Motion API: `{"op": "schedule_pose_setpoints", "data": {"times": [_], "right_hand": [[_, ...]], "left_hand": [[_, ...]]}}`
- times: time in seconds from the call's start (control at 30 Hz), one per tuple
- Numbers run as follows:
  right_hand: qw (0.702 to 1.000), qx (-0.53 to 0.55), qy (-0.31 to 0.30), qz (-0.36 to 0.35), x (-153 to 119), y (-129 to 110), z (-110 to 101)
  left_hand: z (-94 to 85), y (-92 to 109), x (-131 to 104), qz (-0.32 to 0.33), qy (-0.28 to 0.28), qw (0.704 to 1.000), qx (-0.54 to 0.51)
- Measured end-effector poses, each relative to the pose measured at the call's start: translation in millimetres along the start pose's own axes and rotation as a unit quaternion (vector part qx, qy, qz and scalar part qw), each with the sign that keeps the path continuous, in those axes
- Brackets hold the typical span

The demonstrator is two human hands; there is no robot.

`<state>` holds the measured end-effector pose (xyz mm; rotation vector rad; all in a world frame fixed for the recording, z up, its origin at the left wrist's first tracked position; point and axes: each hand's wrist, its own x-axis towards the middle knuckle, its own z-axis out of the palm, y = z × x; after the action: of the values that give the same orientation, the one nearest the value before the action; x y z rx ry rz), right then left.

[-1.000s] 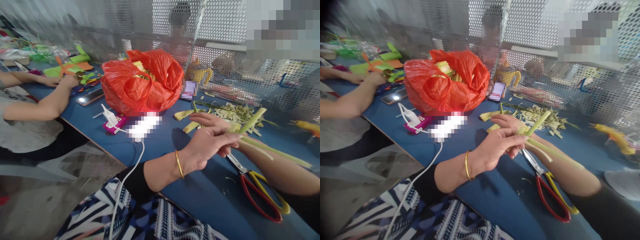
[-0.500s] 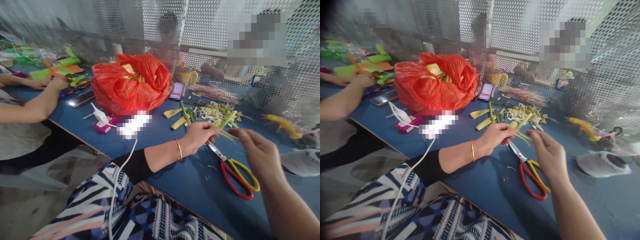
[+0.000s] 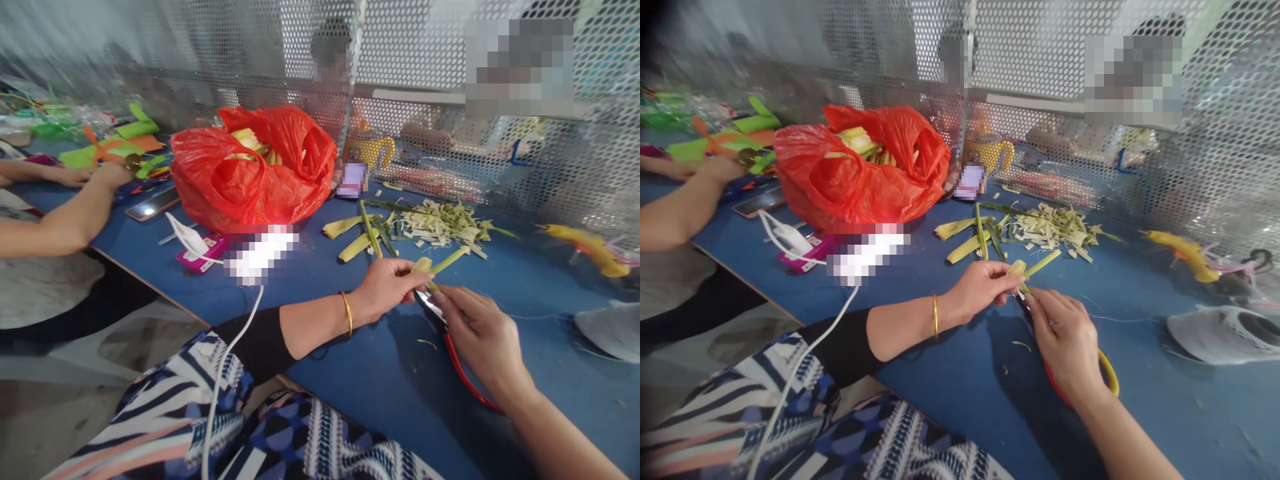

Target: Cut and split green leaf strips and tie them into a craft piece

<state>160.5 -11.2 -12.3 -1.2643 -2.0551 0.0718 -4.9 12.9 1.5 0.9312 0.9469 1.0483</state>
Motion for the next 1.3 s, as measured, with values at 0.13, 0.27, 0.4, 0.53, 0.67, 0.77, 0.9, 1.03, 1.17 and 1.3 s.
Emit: {"op": "schedule_pose_setpoints", "data": {"times": [0.13,0.27,0.4,0.53,0.67,0.77,0.9,1.03,1.17,1.3], "right_hand": [[1.000,-0.017,0.019,-0.017,1.1,-1.8,-6.3],[0.999,0.002,0.026,0.030,2.7,-2.9,-12.5],[0.988,-0.085,0.120,-0.047,2.6,-6.3,-16.1],[0.964,-0.201,0.084,-0.151,0.7,-10.6,-16.2],[0.951,-0.259,0.060,-0.158,0.4,-11.9,-14.0],[0.950,-0.257,0.060,-0.169,0.5,-13.5,-13.2],[0.953,-0.233,0.062,-0.181,-1.0,-19.3,-12.3],[0.954,-0.208,0.055,-0.208,-2.2,-24.4,-9.2],[0.946,-0.211,0.032,-0.243,-3.2,-25.3,-6.7],[0.979,-0.121,0.042,-0.161,-4.6,-20.2,-6.6]], "left_hand": [[-0.4,-1.2,-0.8,-0.006,-0.011,1.000,-0.002],[-0.4,-0.2,-2.9,-0.036,-0.019,0.999,-0.009],[-0.1,0.4,-2.7,-0.075,0.012,0.997,-0.027],[1.4,0.5,-3.1,-0.079,0.017,0.996,-0.049],[3.1,-0.5,-5.1,-0.094,0.013,0.994,-0.058],[3.5,-3.3,-5.1,-0.085,0.010,0.995,-0.053],[4.2,-8.4,-4.4,-0.038,0.001,0.999,-0.022],[4.8,-11.4,-4.8,0.004,-0.005,1.000,0.019],[4.7,-10.4,-6.0,0.006,0.011,1.000,0.011],[4.0,-7.2,-6.5,-0.010,0.009,1.000,-0.010]]}}
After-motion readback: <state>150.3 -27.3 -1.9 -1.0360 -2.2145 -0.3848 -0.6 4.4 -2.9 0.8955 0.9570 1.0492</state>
